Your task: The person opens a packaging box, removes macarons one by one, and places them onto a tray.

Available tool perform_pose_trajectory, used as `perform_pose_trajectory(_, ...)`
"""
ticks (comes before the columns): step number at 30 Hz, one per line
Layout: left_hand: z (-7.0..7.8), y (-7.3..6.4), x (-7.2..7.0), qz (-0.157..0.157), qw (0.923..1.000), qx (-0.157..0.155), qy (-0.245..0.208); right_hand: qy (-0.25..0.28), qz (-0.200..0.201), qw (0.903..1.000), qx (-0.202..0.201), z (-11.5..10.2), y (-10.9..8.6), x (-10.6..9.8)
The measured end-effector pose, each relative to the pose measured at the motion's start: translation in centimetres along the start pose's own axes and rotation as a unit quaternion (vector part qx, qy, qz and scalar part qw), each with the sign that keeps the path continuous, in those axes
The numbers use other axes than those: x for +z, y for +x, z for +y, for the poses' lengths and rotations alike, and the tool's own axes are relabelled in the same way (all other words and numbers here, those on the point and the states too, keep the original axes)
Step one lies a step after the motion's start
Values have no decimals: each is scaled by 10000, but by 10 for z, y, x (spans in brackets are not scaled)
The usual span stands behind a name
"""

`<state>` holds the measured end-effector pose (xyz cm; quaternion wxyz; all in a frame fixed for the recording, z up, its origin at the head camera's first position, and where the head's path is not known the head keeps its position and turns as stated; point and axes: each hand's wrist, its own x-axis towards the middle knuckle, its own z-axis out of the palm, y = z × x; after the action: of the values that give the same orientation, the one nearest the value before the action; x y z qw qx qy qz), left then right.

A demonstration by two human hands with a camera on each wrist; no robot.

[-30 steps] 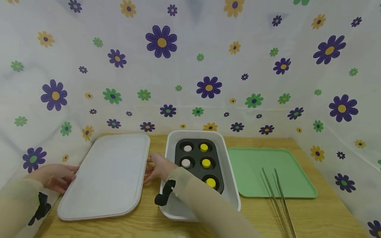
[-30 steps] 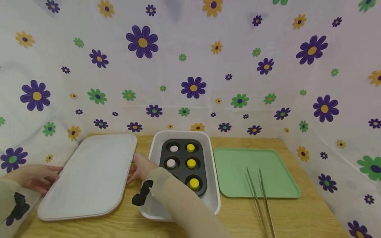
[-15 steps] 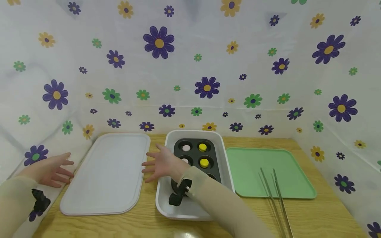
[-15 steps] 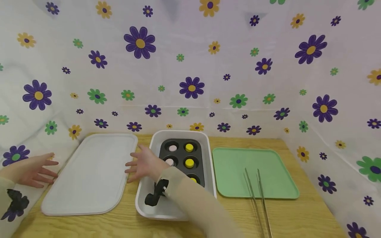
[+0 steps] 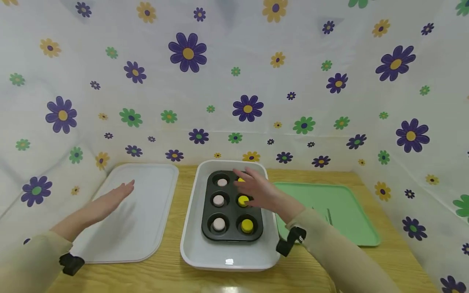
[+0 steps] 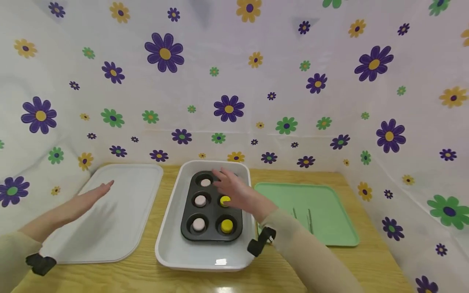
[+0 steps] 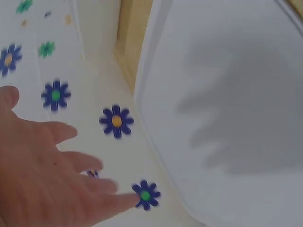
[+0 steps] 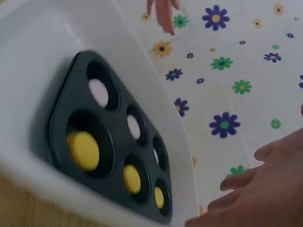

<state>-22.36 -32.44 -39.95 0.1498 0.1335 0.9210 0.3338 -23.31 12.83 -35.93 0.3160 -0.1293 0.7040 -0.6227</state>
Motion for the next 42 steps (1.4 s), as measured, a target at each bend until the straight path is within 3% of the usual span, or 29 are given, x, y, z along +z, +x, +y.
perform_pose_trajectory(2,15,4,17,465,9929,287,1056,-1248,343,9915,-133,5,-22,-16)
perform_pose_trajectory(3,21,5,25,691,9848,359,1550,-1910,566,9798,-194,9,-31,-22)
perform_pose_trajectory(6,36,5,44,1250,9540,555,2669,-3604,1258,9241,-146,22,-57,-35)
perform_pose_trajectory(8,45,6,55,1457,9398,661,3020,-4536,1740,8740,-35,32,-71,-40)
perform_pose_trajectory(11,59,10,71,1564,9317,869,3161,-5581,2419,7936,139,50,-90,-47)
perform_pose_trajectory(13,66,14,80,1528,9318,947,3152,-5977,2752,7528,195,59,-100,-51)
perform_pose_trajectory(15,71,17,87,1480,9339,989,3102,-6203,2975,7253,259,65,-110,-55)
perform_pose_trajectory(17,75,21,93,1464,9353,1031,3053,-6289,3108,7118,349,70,-120,-59)
perform_pose_trajectory(25,74,23,111,1462,9435,934,2823,-6350,3265,6974,621,95,-150,-67)
perform_pose_trajectory(26,73,23,114,1436,9462,923,2749,-6307,3217,7031,658,100,-153,-67)
perform_pose_trajectory(29,72,24,122,1228,9598,962,2333,-5959,3002,7394,896,116,-161,-68)
perform_pose_trajectory(32,73,27,128,850,9780,1058,1586,-5486,2819,7776,1222,128,-168,-71)
perform_pose_trajectory(33,73,27,129,724,9821,1072,1369,-5394,2795,7834,1315,130,-170,-72)
perform_pose_trajectory(34,73,27,130,597,9859,1094,1115,-5353,2778,7858,1371,132,-170,-73)
perform_pose_trajectory(39,67,29,131,122,9926,1210,57,-5459,2913,7736,1366,139,-173,-74)
perform_pose_trajectory(41,64,31,129,-2,9930,1155,-252,-5393,2934,7767,1409,140,-173,-74)
perform_pose_trajectory(42,63,32,128,-46,9933,1084,-398,-5286,2912,7836,1473,140,-172,-74)
